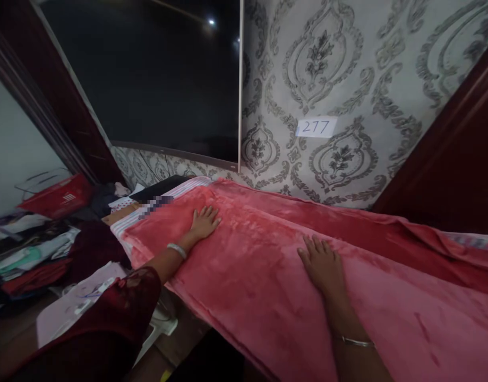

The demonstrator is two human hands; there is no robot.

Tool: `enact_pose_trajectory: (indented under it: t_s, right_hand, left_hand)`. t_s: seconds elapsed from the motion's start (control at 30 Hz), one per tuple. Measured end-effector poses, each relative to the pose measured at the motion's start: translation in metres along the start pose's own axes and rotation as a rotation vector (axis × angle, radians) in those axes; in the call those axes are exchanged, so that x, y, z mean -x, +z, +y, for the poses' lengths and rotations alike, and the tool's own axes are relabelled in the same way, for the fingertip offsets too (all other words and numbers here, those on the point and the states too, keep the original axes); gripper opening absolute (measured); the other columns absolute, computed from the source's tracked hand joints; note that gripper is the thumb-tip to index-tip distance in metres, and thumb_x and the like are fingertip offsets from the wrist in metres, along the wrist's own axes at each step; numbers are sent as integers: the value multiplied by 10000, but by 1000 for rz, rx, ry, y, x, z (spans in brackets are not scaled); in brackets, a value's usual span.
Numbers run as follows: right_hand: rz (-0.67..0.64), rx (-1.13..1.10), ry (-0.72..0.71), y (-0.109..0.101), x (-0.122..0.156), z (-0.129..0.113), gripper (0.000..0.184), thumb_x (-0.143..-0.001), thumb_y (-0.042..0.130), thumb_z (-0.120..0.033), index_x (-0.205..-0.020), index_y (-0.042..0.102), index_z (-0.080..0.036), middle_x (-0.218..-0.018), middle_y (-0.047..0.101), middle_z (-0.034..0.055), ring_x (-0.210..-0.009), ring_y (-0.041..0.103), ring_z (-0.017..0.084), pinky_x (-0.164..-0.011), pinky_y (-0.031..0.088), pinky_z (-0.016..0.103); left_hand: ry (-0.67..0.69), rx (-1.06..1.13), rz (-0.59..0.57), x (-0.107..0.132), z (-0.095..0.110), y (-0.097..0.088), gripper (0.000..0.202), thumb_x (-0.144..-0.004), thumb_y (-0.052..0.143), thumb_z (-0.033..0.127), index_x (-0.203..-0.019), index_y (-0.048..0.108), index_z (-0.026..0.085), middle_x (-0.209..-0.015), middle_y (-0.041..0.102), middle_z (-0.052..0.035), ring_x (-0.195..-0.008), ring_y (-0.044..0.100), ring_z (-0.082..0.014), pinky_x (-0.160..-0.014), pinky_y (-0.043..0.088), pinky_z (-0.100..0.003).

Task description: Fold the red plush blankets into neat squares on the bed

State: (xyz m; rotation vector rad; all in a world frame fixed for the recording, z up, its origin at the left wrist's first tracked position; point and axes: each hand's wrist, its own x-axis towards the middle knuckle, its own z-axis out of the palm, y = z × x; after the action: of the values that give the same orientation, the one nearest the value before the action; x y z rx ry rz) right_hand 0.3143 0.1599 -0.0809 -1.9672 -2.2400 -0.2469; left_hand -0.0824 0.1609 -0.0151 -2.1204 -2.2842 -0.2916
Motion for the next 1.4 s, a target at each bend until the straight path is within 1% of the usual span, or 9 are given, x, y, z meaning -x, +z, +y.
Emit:
enact_pose_trajectory:
  t_s: [0.2,0.4,0.47,0.7,0.83,0.93,1.07,1.27,1.4]
  right_hand:
    - [25,-14,14,8,0,2,599,-1038,253,-455,-1566,454,-256,-1637,413,88,-1491,387,310,-1162,349,556]
    - [-52,-41,91,-14,-6,-13,586,-1048,252,-432,-1566,442,-236,-1638,403,121,-1495,365,324,-1154,338,591]
    - [-69,-55,119,-28,-13,-36,591,-1047,262,-435,-1565,439,-213,-1632,399,161,-1488,358,364,-1131,335,644]
    - [-172,-262,-353,-63,-33,-168,599,-1056,334,-505,-1616,337,-294,-1713,240,78,-1570,196,309,-1229,164,619]
    - [-198,-284,-336,-55,-47,-185,607,-1048,351,-567,-1600,365,-316,-1708,260,52,-1572,191,297,-1235,140,622]
    - [-182,-223,-214,-48,-58,-143,600,-1055,338,-556,-1595,377,-299,-1706,263,60,-1560,225,302,-1225,167,630]
    - [-186,-93,39,-46,-54,-36,560,-1072,283,-467,-1585,398,-274,-1680,325,95,-1533,296,290,-1199,227,638]
    - [-136,1,517,-38,27,140,606,-1047,224,-451,-1555,457,-217,-1649,379,135,-1533,284,356,-1159,225,718]
    - [86,-1,694,-22,71,203,689,-998,246,-521,-1523,512,-162,-1567,430,282,-1449,371,494,-1042,275,822]
  left_hand:
    - [-30,-15,38,3,-16,16,592,-1036,308,466,-1567,426,235,-1664,355,-129,-1547,276,-340,-1235,167,-657]
    - [-28,-22,49,-3,-15,16,603,-1032,303,474,-1571,421,230,-1666,352,-126,-1543,277,-350,-1225,185,-657]
    - [-25,-25,46,-4,-15,14,599,-1033,295,464,-1570,422,231,-1668,349,-122,-1544,276,-347,-1222,194,-659]
    - [-9,-41,30,-5,-14,9,609,-1030,270,446,-1571,418,206,-1665,351,-133,-1542,276,-351,-1212,212,-676]
    - [1,-42,52,-8,-14,9,614,-1026,270,445,-1567,425,198,-1666,346,-144,-1536,278,-369,-1201,225,-687]
    - [8,-45,58,-10,-14,9,613,-1025,262,448,-1565,430,210,-1663,353,-143,-1531,290,-365,-1196,238,-684]
    - [8,-40,66,-12,-15,11,613,-1021,268,457,-1560,441,221,-1658,364,-139,-1527,300,-367,-1193,243,-683]
    - [6,-32,62,-12,-14,12,610,-1023,274,454,-1558,441,212,-1657,363,-141,-1526,295,-375,-1185,236,-698]
    - [-4,-36,59,-7,-11,12,602,-1027,292,440,-1561,434,200,-1650,378,-139,-1525,293,-370,-1197,232,-676]
